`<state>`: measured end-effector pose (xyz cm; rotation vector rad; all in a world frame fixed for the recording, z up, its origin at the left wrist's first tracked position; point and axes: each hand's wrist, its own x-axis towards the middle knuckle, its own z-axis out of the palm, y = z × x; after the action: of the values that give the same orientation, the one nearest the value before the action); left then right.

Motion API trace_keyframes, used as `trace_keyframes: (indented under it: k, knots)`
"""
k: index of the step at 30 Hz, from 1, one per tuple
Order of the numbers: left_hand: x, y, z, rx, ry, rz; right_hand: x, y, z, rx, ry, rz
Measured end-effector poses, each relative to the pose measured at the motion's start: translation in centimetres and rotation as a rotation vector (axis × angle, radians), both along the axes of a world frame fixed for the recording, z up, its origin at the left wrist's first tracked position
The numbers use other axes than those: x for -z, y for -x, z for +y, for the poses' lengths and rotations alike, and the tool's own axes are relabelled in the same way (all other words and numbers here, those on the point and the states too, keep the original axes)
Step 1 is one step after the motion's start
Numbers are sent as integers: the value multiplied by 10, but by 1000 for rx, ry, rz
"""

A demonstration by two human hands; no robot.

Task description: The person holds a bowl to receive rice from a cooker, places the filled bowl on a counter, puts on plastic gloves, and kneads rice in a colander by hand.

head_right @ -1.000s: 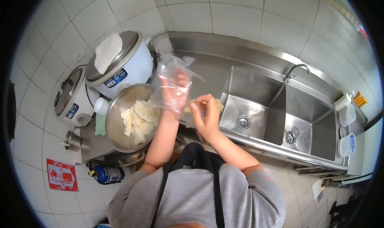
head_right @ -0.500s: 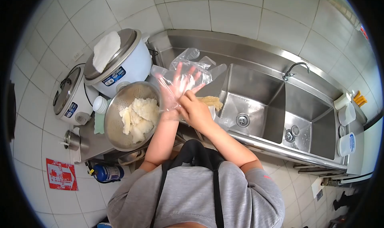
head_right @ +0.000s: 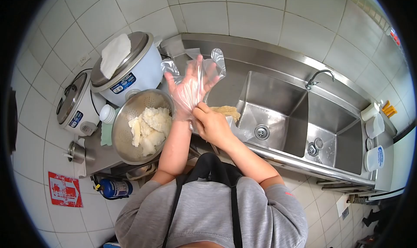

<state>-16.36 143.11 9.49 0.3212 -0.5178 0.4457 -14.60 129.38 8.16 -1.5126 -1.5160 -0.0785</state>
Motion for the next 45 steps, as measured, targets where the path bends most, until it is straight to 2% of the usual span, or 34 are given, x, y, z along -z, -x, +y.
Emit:
trace_keyframes:
  k: [3, 4, 7, 8, 12, 16, 19, 20, 23, 24, 27, 28, 31, 34, 36, 37, 38, 39, 40, 41, 42, 44, 45]
  knots:
    - [-2, -1, 4, 104, -11, 27, -2, -4, -6, -18, -6, 38]
    - [-5, 2, 2, -79, -132, 126, -3, -7, -8, -26, -11, 49]
    - [-15, 2, -4, -297, -163, 142, -4, -13, -12, -46, 12, 42]
    - [-26, 5, -13, -277, -49, 133, -7, -10, -12, -51, 8, 62]
    - [-33, 2, -19, -536, -152, 197, -13, -12, -15, -73, -115, 122]
    - [-43, -7, -15, -591, -336, 152, -12, -23, -21, -75, -72, 134]
    - [-62, -7, -24, -494, -177, 77, -7, -20, -19, -109, -94, 105]
    - [-56, -13, -18, -474, -202, 0, -8, -16, -20, -93, -93, 92]
    - [-53, -27, -25, -187, -147, -157, -13, -11, -20, -104, -103, 46]
    - [-45, -37, -20, -249, -248, -142, -17, -9, -21, -112, -107, 16]
    - [-38, -55, -23, -683, -565, 189, -23, -6, -21, -80, -71, -135]
    - [-38, -59, -23, -673, -520, 251, -23, -6, -20, -61, -49, -196]
    - [-35, -61, 4, -261, -77, 274, -20, -12, -23, -42, -24, -231]
    - [-35, -60, 2, -523, -77, 233, -16, -19, -23, -59, -43, -173]
    - [-23, -57, 8, -788, -207, 220, -6, -32, -27, -17, -23, -80]
    - [-20, -50, 18, -961, -293, 206, -12, -37, -33, 94, -132, -18]
    - [-17, -41, 15, -997, -356, 252, -18, -43, -39, 206, -244, 41]
    - [-15, -31, 11, -1035, -421, 289, 2, -66, -43, 125, -299, 405]
    - [-4, -24, 4, -914, -451, 268, 3, -77, -49, 77, -414, 689]
    - [12, -18, -8, -790, -479, 255, -2, -85, -50, -76, -605, 889]
    - [29, -16, -23, -669, -508, 281, 0, -97, -50, -178, -677, 947]
    - [81, -19, -29, -404, -771, 391, 1, -101, -48, -260, -660, 1076]
    - [85, -19, -46, -485, -890, 368, 2, -100, -46, -258, -654, 1121]
